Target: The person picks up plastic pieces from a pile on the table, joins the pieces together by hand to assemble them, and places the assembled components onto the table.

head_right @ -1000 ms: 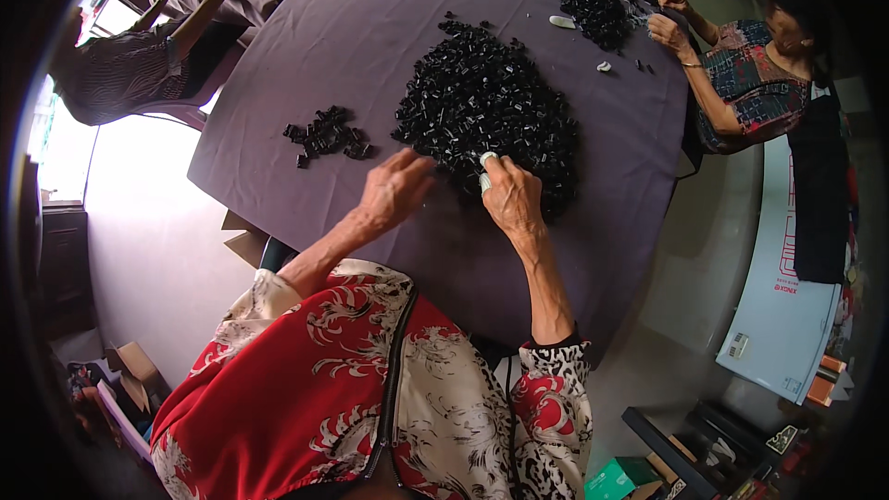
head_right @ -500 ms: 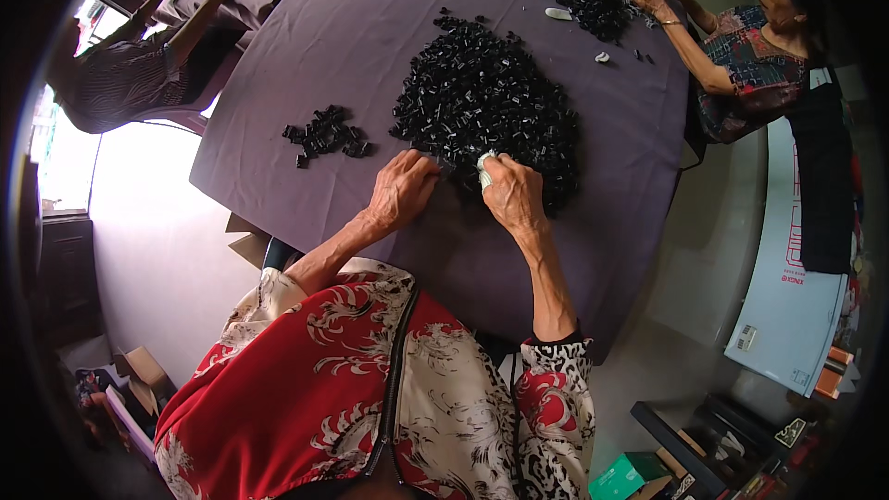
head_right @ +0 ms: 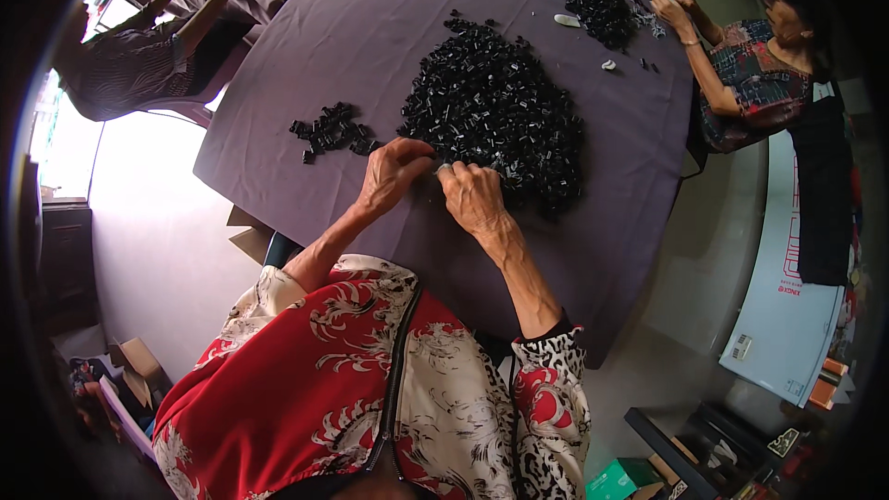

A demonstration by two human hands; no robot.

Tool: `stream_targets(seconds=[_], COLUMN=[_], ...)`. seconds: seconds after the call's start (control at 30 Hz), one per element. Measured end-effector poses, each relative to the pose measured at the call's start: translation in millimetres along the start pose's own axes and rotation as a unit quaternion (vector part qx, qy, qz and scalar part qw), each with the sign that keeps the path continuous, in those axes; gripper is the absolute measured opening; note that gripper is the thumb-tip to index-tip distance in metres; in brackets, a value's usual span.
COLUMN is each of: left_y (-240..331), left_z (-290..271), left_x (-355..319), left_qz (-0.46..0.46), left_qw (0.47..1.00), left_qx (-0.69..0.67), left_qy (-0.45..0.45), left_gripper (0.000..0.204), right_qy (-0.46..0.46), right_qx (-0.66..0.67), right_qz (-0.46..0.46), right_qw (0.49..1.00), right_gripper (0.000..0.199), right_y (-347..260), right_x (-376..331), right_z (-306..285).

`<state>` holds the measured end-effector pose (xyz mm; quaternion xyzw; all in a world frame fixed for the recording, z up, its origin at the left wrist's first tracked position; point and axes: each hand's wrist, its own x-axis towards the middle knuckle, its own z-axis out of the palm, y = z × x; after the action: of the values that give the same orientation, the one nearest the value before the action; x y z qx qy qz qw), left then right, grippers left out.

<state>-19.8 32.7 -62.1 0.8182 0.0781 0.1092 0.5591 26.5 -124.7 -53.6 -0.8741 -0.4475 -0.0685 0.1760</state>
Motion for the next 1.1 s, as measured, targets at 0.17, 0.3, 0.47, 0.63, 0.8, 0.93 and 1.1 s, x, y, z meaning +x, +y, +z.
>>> stream_targets(seconds=[0.17,0.3,0.47,0.63,0.8,0.93,1.1], left_y=[5.5,4.7,-6.3,-0.5,2.5,20.0,10.1], left_z=[-8.8,-12.1,-6.3,-2.6,-4.2,-6.1,-1.5], left_x=[0.4,-4.5,-6.3,-2.6,-19.3,-25.6,-32.3], left_qz=[-0.086,0.035,0.132,0.137,0.165,-0.069,-0.284], left_qw=[0.995,0.999,0.979,0.973,0.97,0.99,0.87], left_qx=[-0.043,0.037,0.155,0.185,0.176,-0.023,-0.281], left_qy=[-0.016,-0.016,0.012,0.018,0.012,-0.118,-0.289], left_gripper=[0.017,0.016,0.014,0.013,0.011,0.021,0.025], right_qy=[-0.017,-0.002,-0.013,-0.002,-0.041,-0.011,0.003], right_qx=[0.083,0.085,0.076,0.006,0.023,0.155,0.244], right_qz=[0.089,0.081,0.047,-0.038,-0.007,0.021,0.004], right_qw=[0.992,0.993,0.996,0.999,0.999,0.988,0.97], right_gripper=[0.005,0.006,0.006,0.009,0.002,0.008,0.01], right_y=[8.4,14.3,6.4,3.8,9.6,0.7,-8.1], right_x=[-3.7,-3.8,7.8,14.5,4.0,-8.9,-29.7], right_z=[-9.0,-10.0,-4.0,3.6,1.6,-19.8,-36.3])
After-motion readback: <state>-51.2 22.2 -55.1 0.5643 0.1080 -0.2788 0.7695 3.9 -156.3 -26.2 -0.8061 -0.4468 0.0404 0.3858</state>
